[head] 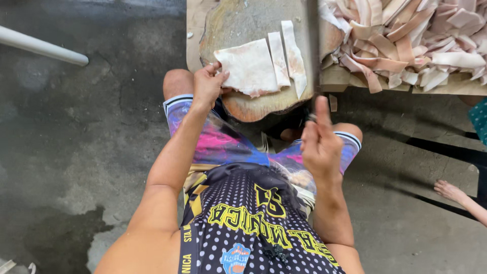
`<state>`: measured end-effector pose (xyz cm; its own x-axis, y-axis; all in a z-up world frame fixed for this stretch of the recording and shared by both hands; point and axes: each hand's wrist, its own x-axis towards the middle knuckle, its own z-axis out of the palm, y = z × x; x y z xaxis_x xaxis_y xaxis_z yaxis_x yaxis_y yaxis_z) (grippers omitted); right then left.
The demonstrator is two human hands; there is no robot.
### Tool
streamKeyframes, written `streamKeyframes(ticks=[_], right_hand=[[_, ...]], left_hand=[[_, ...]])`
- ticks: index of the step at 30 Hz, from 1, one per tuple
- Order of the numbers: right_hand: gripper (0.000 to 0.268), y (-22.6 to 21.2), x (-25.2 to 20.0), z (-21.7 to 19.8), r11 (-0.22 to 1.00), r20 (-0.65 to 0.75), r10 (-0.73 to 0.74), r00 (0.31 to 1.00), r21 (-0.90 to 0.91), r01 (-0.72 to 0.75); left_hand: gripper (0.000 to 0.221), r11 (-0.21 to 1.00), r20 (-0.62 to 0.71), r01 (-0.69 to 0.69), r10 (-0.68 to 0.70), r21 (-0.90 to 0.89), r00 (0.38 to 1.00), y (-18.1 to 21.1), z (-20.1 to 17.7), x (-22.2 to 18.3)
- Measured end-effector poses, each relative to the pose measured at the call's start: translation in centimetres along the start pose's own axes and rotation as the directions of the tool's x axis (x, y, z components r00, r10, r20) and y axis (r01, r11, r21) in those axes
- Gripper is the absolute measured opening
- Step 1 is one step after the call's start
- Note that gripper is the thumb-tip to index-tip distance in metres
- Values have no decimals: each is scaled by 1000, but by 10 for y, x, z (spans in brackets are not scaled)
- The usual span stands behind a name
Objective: The person slices pieces of pig skin on a wooden cutting board using a large knife, while another person places more pieces onto the work surface.
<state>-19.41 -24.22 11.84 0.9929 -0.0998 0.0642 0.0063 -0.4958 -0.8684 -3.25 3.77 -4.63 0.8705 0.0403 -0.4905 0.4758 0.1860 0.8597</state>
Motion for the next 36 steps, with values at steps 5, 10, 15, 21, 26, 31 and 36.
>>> streamKeyframes(ticks=[5, 10, 15, 21, 26, 31, 36], right_hand=[[64, 8, -15, 13, 839, -195, -486, 852, 169, 517], [57, 68, -25, 93, 957, 24, -190, 982, -219, 190], [52, 87, -13, 74, 963, 61, 76, 995, -262, -58], [53, 19, 3, 25, 983, 21, 146, 989, -115, -143], [64, 10, -25, 3, 842, -179, -462, 869, 220, 493], [63, 73, -27, 83, 951, -73, -294, 953, -124, 284], [52, 79, -5, 73, 966, 100, 221, 970, -159, -204]], left_hand=[[45, 1000, 9, 8, -8, -15, 1000, 9, 0, 1], [47, 998, -4, 21, -21, -55, 1000, -3, -2, 2], [48, 997, 90, -47, 53, -69, 995, -21, -3, 23], [48, 993, 182, -111, 100, 50, 978, -34, 11, 35], [38, 980, 89, -111, 97, 168, 991, -22, 25, 23], [41, 988, 94, -120, 111, 97, 989, -4, 21, 15], [38, 947, 85, -129, 109, 295, 990, -15, 23, 7]])
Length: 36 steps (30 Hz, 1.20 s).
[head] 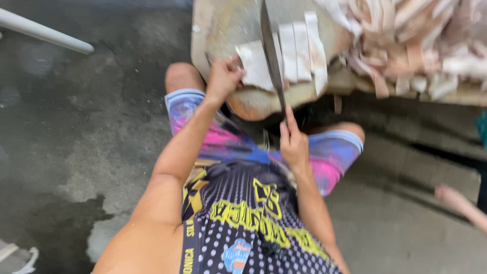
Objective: The person slices pieces of pig skin on a wooden cutting board using a large knife, while another person places more pieces onto the work surface.
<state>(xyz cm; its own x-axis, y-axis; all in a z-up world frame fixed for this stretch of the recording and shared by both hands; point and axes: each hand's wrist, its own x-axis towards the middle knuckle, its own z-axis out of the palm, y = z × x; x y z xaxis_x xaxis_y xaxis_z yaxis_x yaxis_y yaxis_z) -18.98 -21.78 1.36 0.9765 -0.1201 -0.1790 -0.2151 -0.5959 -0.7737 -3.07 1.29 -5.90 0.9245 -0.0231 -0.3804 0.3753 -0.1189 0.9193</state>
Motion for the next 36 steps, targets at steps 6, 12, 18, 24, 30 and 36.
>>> streamKeyframes(ticks=[6, 12, 18, 24, 30, 36], right_hand=[[54, -59, -23, -63, 959, -122, -269, 955, 54, 277], [71, -27, -43, -40, 693, -297, -596, 746, 279, 665], [63, 0, -14, 31, 944, 11, -301, 954, -141, 299], [55, 4, -23, -18, 985, -28, -169, 985, 17, 169], [62, 45, -41, -44, 771, -131, 65, 989, 636, 34], [62, 71, -41, -37, 515, -203, 105, 974, 849, 121]], left_hand=[[45, 986, -22, -115, 118, 119, 993, -3, -6, 10], [40, 985, 3, 27, -27, -169, 1000, -14, -7, 16], [35, 989, -11, 22, -24, -145, 1000, -8, -14, 23], [45, 907, 43, 107, -98, -408, 994, 18, 6, 20], [70, 852, 523, -469, 298, 231, 799, 99, 26, 17], [170, -314, 901, -892, -182, 326, 394, 164, 86, 74]])
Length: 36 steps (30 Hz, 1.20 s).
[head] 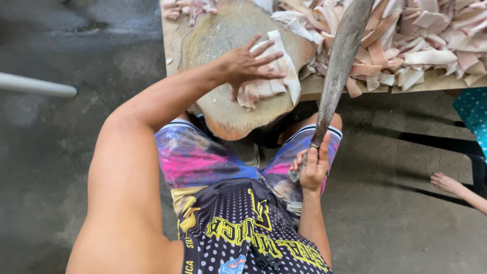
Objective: The person slices pieces of pig skin on a wooden cutting board using a large knife, while another person places more pieces onto the work surface.
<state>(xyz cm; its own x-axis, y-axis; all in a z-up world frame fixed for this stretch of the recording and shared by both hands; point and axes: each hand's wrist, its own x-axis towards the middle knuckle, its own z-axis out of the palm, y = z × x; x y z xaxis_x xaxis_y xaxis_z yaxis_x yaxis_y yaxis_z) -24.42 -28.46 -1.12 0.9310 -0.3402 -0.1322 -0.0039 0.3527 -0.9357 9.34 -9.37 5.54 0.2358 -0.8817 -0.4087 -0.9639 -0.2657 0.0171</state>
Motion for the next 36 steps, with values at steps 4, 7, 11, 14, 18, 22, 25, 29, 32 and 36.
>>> streamKeyframes(ticks=[4, 7, 11, 14, 18, 22, 25, 29, 32, 36], right_hand=[[62, 11, -4, 3, 998, -47, 17, 999, 67, -14], [62, 16, -1, 2, 993, -50, 49, 998, 105, -44], [62, 17, 5, 3, 997, -47, 62, 997, 47, -60], [63, 17, 6, 5, 995, -47, 94, 994, 21, -93], [62, 20, 10, 11, 995, -50, 86, 995, -51, -88], [62, 16, 16, 22, 979, -26, 151, 988, -133, -153], [62, 11, 14, 41, 959, -34, 250, 968, -125, -252], [63, -4, 11, 72, 865, -126, 479, 869, -98, -491], [64, -17, 19, 87, 837, -137, 529, 838, -81, -541], [64, -19, 38, 96, 837, -91, 543, 835, -23, -547]], left_hand=[[175, 966, 232, -202, 161, 164, 959, -1, -14, 45], [171, 977, 215, -192, 168, 96, 962, -7, -8, 52], [165, 992, 144, -111, 118, -59, 982, -17, 7, 43], [143, 986, 95, -101, 114, -133, 989, -22, 25, 29], [102, 993, 51, -56, 61, -102, 997, -11, 62, 17], [58, 981, -255, 14, -64, -194, 965, 6, 89, 11], [45, 957, -333, 103, -194, -271, 923, 21, 94, 6], [45, 872, -427, 152, -372, -466, 824, 34, 86, -16], [58, 914, -710, 347, -387, -211, 588, 34, 68, -27], [49, 856, -743, 500, -417, -128, 523, 26, 64, -37]])
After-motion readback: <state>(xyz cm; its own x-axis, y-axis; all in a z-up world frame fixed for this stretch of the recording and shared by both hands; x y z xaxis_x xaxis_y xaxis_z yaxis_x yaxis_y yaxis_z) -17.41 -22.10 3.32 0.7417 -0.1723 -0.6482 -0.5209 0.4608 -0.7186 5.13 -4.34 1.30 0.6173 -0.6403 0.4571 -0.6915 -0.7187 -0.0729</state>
